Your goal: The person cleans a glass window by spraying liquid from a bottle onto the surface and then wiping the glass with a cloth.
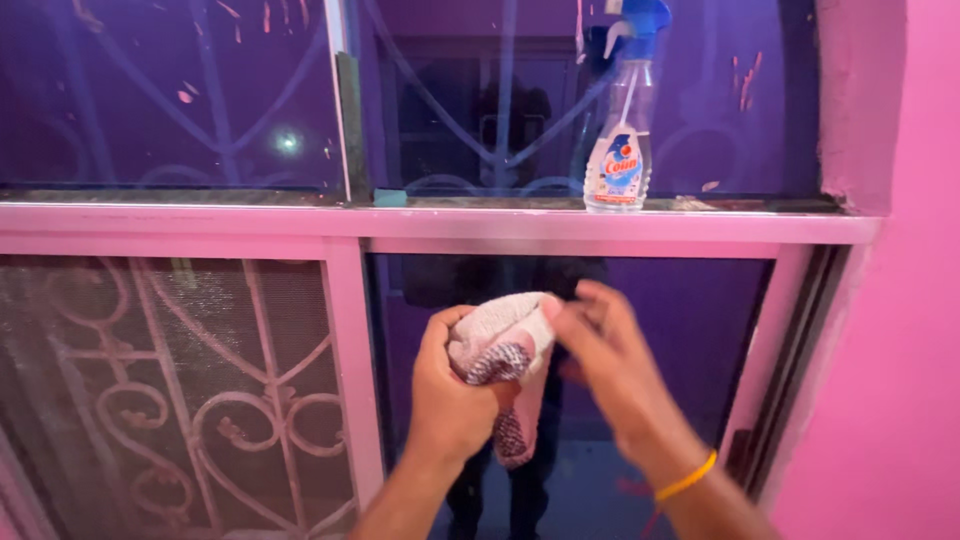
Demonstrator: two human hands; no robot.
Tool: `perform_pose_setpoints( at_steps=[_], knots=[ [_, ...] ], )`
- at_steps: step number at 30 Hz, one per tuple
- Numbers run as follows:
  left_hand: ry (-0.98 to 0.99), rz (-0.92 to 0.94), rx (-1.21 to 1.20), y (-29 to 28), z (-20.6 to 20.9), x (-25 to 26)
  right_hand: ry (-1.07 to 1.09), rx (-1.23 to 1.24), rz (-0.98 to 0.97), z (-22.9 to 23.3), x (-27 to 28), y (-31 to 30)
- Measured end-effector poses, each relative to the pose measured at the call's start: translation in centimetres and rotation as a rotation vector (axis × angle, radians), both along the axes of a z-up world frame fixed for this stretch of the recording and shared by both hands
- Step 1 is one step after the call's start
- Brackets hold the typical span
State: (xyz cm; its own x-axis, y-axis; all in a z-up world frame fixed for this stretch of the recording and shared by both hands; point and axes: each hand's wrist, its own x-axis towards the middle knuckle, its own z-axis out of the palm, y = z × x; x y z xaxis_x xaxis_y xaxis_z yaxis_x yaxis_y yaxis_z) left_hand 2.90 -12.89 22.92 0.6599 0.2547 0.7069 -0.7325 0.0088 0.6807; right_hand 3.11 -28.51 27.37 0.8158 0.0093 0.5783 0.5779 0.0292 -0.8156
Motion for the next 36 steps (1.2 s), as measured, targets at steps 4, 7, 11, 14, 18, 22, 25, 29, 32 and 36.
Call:
perform_pose_setpoints(
  at_steps=[4,7,11,14,18,22,25,29,32,36],
  knots=[
    [0.1,-0.163,0.019,-1.3,-1.3,-0.8,0.437,0.119,0.261,-3.6,-2.3,0.5],
    [-0.151,-0.07,0.516,-0.7,-2.0,-2.3,0.56,0.298,0.401,-4.9,-1.4,0.2],
    [0.052,-0.434,0.613,1.0,-1.3,-3.5,0.672,0.493,0.421,-6.2,-0.6,-1.1],
    [0.082,-0.359,0.582,2.4,-0.1,-3.1,0.745,0.576,0.338,-6.8,-0.3,-1.8],
    [-0.456,0.451,0.741,7.4,2.0,-0.9,0.675,0.692,0.274,-6.4,-0.5,-1.9],
    [-0.636,0.844,0.845,13.7,5.6,2.8,0.444,0.693,0.093,-4.8,-0.8,-2.1],
    [-0.622,0.958,0.88,15.9,6.8,5.1,0.071,0.647,-0.173,-4.0,0.6,-1.3],
    [-0.62,1.115,0.936,16.3,6.3,7.2,-0.626,0.122,-0.804,-4.5,4.9,-0.3],
    [-0.638,1.154,0.89,16.2,6.0,8.1,-0.619,-0.217,-1.107,-4.8,9.4,0.1],
    [-0.691,1.155,0.858,16.5,5.9,8.5,-0.544,-0.271,-1.16,-6.5,12.2,3.0]
  ],
)
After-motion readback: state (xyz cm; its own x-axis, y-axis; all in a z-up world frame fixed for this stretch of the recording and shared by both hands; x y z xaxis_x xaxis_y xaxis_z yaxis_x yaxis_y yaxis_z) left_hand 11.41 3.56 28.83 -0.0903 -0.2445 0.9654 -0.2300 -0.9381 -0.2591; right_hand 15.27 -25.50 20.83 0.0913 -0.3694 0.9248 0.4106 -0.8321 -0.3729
